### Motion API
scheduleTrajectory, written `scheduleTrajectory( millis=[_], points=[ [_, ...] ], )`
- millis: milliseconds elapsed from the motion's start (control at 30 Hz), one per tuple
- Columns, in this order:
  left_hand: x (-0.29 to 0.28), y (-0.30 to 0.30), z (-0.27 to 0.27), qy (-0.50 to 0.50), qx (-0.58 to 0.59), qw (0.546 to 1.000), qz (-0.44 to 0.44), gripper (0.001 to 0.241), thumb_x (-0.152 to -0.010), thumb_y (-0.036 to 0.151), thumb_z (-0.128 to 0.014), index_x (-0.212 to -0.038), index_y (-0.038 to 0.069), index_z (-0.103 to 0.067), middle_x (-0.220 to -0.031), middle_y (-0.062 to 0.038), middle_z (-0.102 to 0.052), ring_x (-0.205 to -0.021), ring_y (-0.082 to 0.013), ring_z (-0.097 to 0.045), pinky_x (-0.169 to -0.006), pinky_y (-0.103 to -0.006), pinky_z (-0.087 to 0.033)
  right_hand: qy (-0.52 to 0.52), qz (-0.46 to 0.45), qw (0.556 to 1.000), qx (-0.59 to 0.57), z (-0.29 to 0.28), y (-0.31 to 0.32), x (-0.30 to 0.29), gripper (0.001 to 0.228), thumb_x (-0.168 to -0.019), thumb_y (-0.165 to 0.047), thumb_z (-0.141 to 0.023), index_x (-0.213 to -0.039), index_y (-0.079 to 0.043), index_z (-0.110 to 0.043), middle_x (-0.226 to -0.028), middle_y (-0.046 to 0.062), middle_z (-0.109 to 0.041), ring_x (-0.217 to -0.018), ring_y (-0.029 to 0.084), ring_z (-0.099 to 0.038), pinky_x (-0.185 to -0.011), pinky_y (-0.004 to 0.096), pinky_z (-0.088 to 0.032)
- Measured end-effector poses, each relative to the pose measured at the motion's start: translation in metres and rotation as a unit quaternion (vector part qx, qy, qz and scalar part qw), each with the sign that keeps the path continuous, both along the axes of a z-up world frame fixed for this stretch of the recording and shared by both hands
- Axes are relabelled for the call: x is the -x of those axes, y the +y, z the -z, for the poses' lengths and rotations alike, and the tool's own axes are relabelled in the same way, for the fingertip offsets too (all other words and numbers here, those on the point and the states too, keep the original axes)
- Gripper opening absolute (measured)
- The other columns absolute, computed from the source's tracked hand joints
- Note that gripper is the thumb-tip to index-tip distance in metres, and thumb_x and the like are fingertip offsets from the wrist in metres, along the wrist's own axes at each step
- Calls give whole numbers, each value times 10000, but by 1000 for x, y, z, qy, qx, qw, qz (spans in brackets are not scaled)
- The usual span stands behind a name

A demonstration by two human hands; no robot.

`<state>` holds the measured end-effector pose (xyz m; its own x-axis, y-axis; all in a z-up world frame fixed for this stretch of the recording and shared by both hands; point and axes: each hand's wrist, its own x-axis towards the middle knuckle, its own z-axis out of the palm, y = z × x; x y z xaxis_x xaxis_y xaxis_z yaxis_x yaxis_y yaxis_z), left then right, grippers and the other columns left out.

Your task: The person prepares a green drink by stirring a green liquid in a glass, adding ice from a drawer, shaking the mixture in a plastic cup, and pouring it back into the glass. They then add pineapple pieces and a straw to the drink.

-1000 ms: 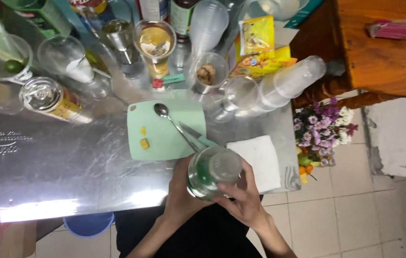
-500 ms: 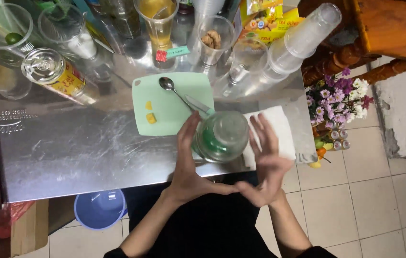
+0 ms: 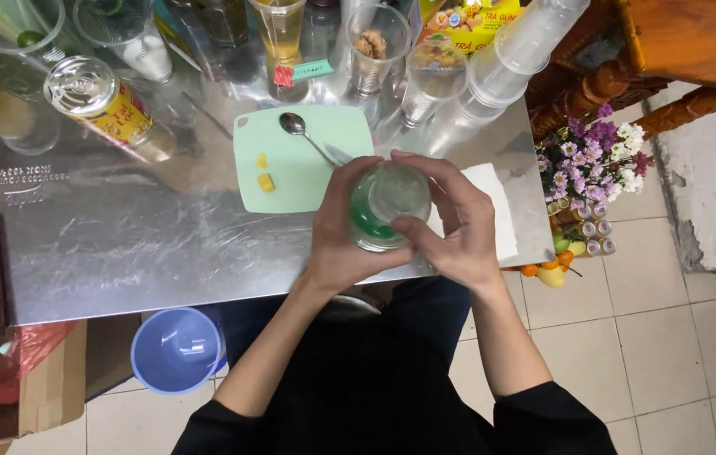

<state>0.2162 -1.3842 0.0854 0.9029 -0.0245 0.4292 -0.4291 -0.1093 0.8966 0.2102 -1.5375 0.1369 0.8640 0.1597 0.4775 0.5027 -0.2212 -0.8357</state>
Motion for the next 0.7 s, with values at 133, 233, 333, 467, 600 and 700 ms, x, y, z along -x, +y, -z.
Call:
scheduleTrajectory(
  millis=[133, 233, 333, 467, 600, 700],
  points=[
    [-3, -7, 8, -25, -23, 999, -19, 961, -476, 231, -947, -1353, 162, -560, -1296, 8, -667, -1218, -249, -672, -1207, -607, -368, -17, -33, 998, -52, 12, -3, -2, 530, -840, -45, -773, -1307, 92, -564, -1218, 265, -661, -1339, 463, -542, -1079, 677, -459],
    [-2, -5, 5, -22, -5, 999, -23, 875, -506, 255, -942, -1305, 140, -604, -1233, -21, -704, -1161, -268, -704, -1169, -643, -368, -61, -58, 993, -82, 8, -12, -7, 536, -953, -276, -682, -1300, 104, -534, -1205, 294, -651, -1303, 441, -570, -1150, 642, -404],
    [-8, -2, 4, -33, 5, 999, -17, 891, -486, 240, -961, -1294, 108, -610, -1210, -59, -715, -1138, -310, -716, -1135, -674, -375, -98, -5, 992, -75, -15, -26, -12, 487, -934, -156, -624, -1314, 115, -487, -1181, 342, -615, -1249, 466, -600, -1168, 633, -424],
    [-6, -1, 0, -24, 10, 1000, -15, 896, -472, 235, -956, -1288, 91, -614, -1197, -86, -720, -1151, -338, -711, -1127, -690, -369, -50, -25, 983, -175, -5, -27, -22, 669, -1018, -498, -582, -1381, 46, -442, -1224, 285, -612, -1263, 356, -616, -1199, 585, -445],
    [-2, -3, -3, 0, 41, 999, -11, 880, -508, 218, -953, -1310, 118, -604, -1217, -63, -710, -1167, -291, -706, -1139, -636, -425, 32, -7, 990, -136, -5, 0, -12, 730, -1019, -674, -478, -1389, -53, -381, -1221, 221, -593, -1251, 329, -588, -1153, 600, -418],
    [0, -9, -11, -3, 54, 998, -17, 848, -547, 216, -951, -1314, 127, -601, -1222, -59, -709, -1173, -284, -704, -1126, -597, -472, 29, 43, 996, -68, -4, 12, -4, 778, -1011, -713, -428, -1394, -39, -366, -1250, 206, -531, -1243, 324, -535, -1120, 603, -416]
  ],
)
